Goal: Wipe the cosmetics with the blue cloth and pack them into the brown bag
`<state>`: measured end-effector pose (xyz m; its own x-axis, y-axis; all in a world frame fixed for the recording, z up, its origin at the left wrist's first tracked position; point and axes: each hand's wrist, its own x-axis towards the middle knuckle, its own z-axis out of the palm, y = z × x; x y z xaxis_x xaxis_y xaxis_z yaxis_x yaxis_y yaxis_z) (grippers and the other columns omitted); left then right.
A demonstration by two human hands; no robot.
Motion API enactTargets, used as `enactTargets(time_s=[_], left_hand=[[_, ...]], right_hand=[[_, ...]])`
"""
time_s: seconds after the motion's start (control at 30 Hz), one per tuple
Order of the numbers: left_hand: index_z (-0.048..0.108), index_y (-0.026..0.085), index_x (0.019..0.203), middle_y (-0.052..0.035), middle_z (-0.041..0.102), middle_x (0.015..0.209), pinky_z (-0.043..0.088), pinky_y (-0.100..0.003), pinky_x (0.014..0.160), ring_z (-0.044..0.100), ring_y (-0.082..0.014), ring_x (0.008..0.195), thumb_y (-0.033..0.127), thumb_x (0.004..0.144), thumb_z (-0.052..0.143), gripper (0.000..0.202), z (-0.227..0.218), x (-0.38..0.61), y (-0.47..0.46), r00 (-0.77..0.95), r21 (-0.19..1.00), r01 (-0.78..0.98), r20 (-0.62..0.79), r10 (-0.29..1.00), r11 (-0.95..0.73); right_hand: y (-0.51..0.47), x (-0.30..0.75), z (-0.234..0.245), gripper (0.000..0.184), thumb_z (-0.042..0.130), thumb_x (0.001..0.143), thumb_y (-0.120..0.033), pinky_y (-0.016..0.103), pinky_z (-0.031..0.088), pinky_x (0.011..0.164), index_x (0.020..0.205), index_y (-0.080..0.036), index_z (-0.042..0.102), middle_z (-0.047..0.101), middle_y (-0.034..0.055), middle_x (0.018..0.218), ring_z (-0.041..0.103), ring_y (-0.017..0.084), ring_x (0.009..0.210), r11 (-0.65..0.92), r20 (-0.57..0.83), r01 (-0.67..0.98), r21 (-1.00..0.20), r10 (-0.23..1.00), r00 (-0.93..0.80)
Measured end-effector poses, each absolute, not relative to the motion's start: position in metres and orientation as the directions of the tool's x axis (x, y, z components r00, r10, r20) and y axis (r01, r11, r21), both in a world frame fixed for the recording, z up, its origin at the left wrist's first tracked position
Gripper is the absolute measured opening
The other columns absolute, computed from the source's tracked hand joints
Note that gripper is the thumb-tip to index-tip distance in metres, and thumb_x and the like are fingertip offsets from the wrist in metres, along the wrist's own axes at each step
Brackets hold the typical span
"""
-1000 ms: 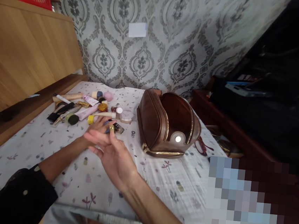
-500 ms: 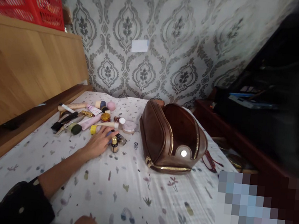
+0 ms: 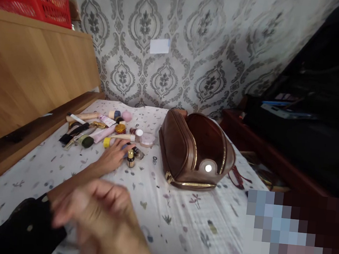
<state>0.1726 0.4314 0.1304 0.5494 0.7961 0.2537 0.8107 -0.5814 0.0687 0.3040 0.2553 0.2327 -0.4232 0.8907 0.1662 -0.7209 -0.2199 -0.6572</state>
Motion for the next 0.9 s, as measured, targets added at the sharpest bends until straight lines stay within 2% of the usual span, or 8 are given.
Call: enactTargets(time_s=[0.1,0.17,0.27,0.4,0.6,0.73,0.9], left_hand=[[0.043,0.03,0.148,-0.0085,0.043,0.149,0.05,-0.048,0.099,0.036,-0.0298,0.137,0.013,0.095,0.043,0.056,0.131,0.173,0.432,0.537,0.055,0.825,0.235,0.81,-0.563],[0.043,0.029,0.148,-0.0095,0.043,0.15,0.05,-0.048,0.1,0.036,-0.0305,0.137,0.019,0.096,0.046,0.053,0.131,0.173,0.432,0.534,0.052,0.829,0.223,0.815,-0.557],[0.044,0.026,0.148,-0.0107,0.043,0.15,0.051,-0.045,0.099,0.036,-0.0319,0.137,0.026,0.096,0.052,0.053,0.133,0.172,0.431,0.556,0.036,0.817,0.215,0.803,-0.576],[0.044,0.023,0.149,-0.0111,0.044,0.148,0.051,-0.042,0.097,0.037,-0.0332,0.137,0.03,0.098,0.049,0.052,0.136,0.171,0.429,0.577,0.017,0.801,0.248,0.778,-0.599],[0.044,0.024,0.149,-0.0124,0.045,0.148,0.051,-0.046,0.098,0.038,-0.0336,0.137,0.036,0.095,0.056,0.057,0.139,0.172,0.43,0.574,0.033,0.805,0.209,0.792,-0.592],[0.045,0.022,0.149,-0.0138,0.045,0.148,0.05,-0.045,0.098,0.038,-0.0344,0.136,0.034,0.094,0.058,0.057,0.142,0.173,0.427,0.568,0.061,0.805,0.212,0.795,-0.591],[0.047,0.019,0.148,-0.0154,0.047,0.146,0.051,-0.042,0.093,0.039,-0.036,0.135,0.031,0.097,0.052,0.052,0.143,0.172,0.424,0.578,0.082,0.789,0.238,0.781,-0.609]], right_hand=[[0.282,0.294,0.228,0.023,0.089,0.067,-0.037,0.03,0.048,0.085,0.063,-0.022,0.073,0.062,-0.0004,0.066,0.056,0.013,0.071,-0.229,0.047,-0.79,-0.568,0.95,-0.309],[0.294,0.294,0.221,0.026,0.093,0.061,-0.033,0.028,0.047,0.083,0.061,-0.019,0.072,0.062,-0.0007,0.066,0.055,0.012,0.071,-0.229,-0.008,-0.8,-0.554,0.963,-0.27],[0.304,0.299,0.211,0.024,0.093,0.061,-0.031,0.03,0.047,0.086,0.063,-0.019,0.073,0.064,-0.0009,0.071,0.058,0.012,0.074,-0.226,-0.047,-0.793,-0.566,0.969,-0.242],[0.308,0.307,0.205,0.022,0.092,0.064,-0.035,0.032,0.046,0.093,0.068,-0.02,0.075,0.069,0.0,0.076,0.061,0.013,0.079,-0.193,-0.036,-0.761,-0.62,0.975,-0.218],[0.31,0.31,0.201,0.022,0.088,0.068,-0.041,0.031,0.045,0.094,0.075,-0.022,0.08,0.075,0.0031,0.084,0.063,0.016,0.087,-0.18,-0.039,-0.714,-0.676,0.977,-0.21],[0.311,0.311,0.198,0.025,0.087,0.068,-0.045,0.031,0.043,0.095,0.079,-0.023,0.081,0.076,0.0041,0.091,0.065,0.018,0.095,-0.188,-0.04,-0.689,-0.699,0.973,-0.225],[0.311,0.313,0.195,0.024,0.084,0.071,-0.047,0.035,0.043,0.097,0.083,-0.028,0.081,0.077,0.0034,0.1,0.065,0.022,0.107,-0.19,-0.029,-0.658,-0.728,0.968,-0.248]])
